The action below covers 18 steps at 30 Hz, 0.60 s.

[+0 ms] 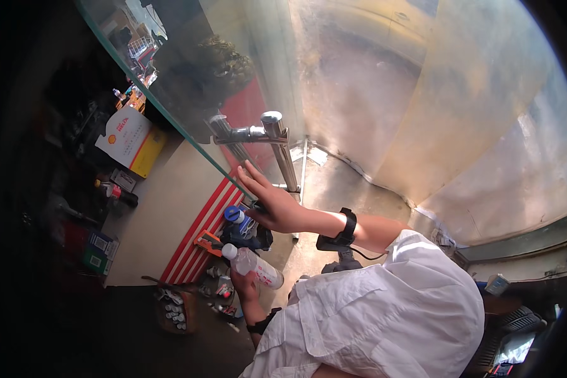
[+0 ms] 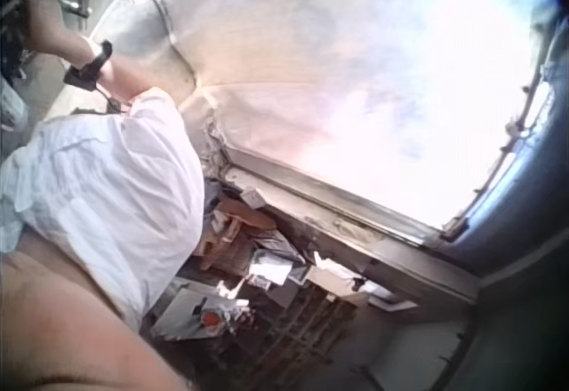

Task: The person sprays liquid from a plastic bottle onto a glass partition and wipes the surface with a cloth.

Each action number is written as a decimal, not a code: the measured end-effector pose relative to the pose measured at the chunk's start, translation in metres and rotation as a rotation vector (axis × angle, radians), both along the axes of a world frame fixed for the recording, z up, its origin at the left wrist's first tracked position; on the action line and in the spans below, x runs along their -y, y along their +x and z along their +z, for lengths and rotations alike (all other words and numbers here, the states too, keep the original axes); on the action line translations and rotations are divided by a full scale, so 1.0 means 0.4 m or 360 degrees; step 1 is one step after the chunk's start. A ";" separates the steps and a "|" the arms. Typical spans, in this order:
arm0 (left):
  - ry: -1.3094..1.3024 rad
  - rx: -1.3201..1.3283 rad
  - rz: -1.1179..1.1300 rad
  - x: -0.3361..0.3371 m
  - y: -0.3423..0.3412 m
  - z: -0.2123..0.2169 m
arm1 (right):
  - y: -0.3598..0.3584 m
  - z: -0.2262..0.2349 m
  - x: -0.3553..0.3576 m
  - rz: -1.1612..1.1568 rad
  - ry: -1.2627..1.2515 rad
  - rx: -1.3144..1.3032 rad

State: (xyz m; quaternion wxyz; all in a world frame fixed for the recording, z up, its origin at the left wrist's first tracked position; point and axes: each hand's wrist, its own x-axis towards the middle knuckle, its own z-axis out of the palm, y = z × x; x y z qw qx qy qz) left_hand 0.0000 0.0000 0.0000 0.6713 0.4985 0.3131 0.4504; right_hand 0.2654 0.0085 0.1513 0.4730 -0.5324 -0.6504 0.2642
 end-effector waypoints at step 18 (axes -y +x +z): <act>0.0102 -0.0062 0.0214 0.156 0.084 0.061 | -0.078 -0.049 -0.092 -0.0223 0.0295 0.0052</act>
